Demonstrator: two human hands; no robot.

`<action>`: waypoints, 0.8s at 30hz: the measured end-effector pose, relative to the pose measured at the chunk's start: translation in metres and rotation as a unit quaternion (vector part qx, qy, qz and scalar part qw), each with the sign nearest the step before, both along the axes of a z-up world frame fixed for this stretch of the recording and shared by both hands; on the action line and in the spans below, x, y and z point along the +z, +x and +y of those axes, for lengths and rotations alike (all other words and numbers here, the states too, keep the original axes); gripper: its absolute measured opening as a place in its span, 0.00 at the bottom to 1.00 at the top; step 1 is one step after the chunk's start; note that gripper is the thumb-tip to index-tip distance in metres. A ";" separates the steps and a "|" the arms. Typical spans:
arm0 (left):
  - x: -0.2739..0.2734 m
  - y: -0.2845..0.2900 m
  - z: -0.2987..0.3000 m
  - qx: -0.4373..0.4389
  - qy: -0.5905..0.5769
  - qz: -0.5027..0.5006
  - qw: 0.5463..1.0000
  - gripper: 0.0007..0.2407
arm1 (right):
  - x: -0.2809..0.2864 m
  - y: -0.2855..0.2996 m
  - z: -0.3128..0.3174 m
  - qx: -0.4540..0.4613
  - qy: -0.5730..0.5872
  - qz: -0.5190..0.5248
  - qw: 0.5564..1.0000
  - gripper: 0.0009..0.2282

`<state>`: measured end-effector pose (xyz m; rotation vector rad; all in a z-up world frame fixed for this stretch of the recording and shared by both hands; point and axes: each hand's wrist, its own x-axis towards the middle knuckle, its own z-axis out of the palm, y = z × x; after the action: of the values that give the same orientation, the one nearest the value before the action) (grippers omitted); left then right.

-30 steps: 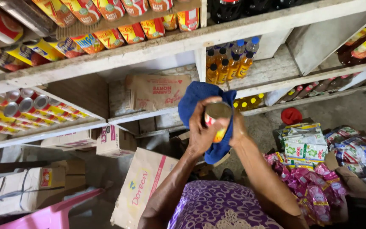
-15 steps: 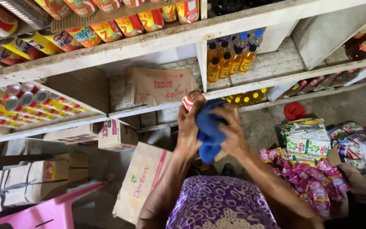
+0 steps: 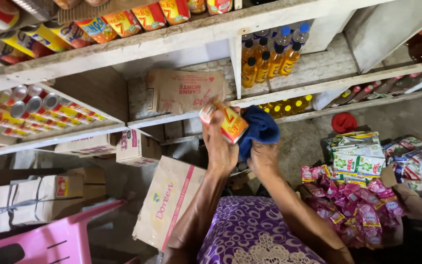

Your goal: Unpack canned goods from a cardboard box, wipe them with a cloth, and place them onto store shelves.

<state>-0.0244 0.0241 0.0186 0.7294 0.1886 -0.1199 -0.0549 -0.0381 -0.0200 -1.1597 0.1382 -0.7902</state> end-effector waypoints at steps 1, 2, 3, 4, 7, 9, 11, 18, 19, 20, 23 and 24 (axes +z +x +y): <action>0.012 -0.005 0.002 -0.012 -0.030 -0.045 0.998 0.22 | -0.001 0.006 0.000 -0.056 0.111 0.108 0.986 0.07; 0.024 -0.010 0.004 -0.023 -0.059 -0.090 0.994 0.25 | -0.002 0.013 0.000 -0.110 0.220 0.212 0.946 0.11; 0.022 -0.008 0.011 -0.024 -0.058 -0.087 0.994 0.25 | -0.001 0.007 -0.005 -0.111 0.221 0.215 0.945 0.11; 0.020 -0.006 0.018 -0.069 -0.020 -0.097 0.993 0.26 | 0.000 0.001 -0.010 -0.024 0.200 0.101 0.974 0.10; 0.003 0.006 0.048 -0.167 0.073 -0.113 0.977 0.27 | 0.036 -0.006 -0.017 0.017 0.148 0.134 0.980 0.12; 0.000 0.013 0.070 -0.220 0.130 -0.122 0.959 0.27 | 0.027 -0.012 -0.039 -0.029 0.119 0.275 0.954 0.13; 0.005 0.013 0.089 -0.324 0.315 -0.228 0.863 0.30 | -0.029 -0.024 -0.079 0.127 -0.183 0.028 0.974 0.02; -0.010 -0.017 0.073 -0.333 0.448 -0.301 0.773 0.23 | -0.038 -0.024 -0.062 0.262 -0.063 -0.003 0.963 0.02; -0.023 -0.014 0.074 -0.266 0.509 -0.367 0.732 0.24 | -0.033 -0.029 -0.057 0.210 -0.044 0.087 0.973 0.03; -0.038 -0.011 0.076 -0.195 0.562 -0.427 0.681 0.26 | -0.029 -0.035 -0.051 0.157 -0.025 0.176 0.972 0.08; -0.055 -0.008 0.065 -0.057 0.569 -0.406 0.713 0.31 | -0.069 -0.019 -0.055 0.134 0.091 0.209 0.964 0.03; -0.058 -0.010 0.063 -0.060 0.568 -0.404 0.714 0.31 | -0.064 -0.024 -0.053 0.133 0.092 0.212 0.964 0.03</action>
<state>-0.0342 0.0867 -0.0396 1.9658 -0.7204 0.2390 -0.0786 -0.0914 -0.0843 -1.1273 0.3940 -0.2763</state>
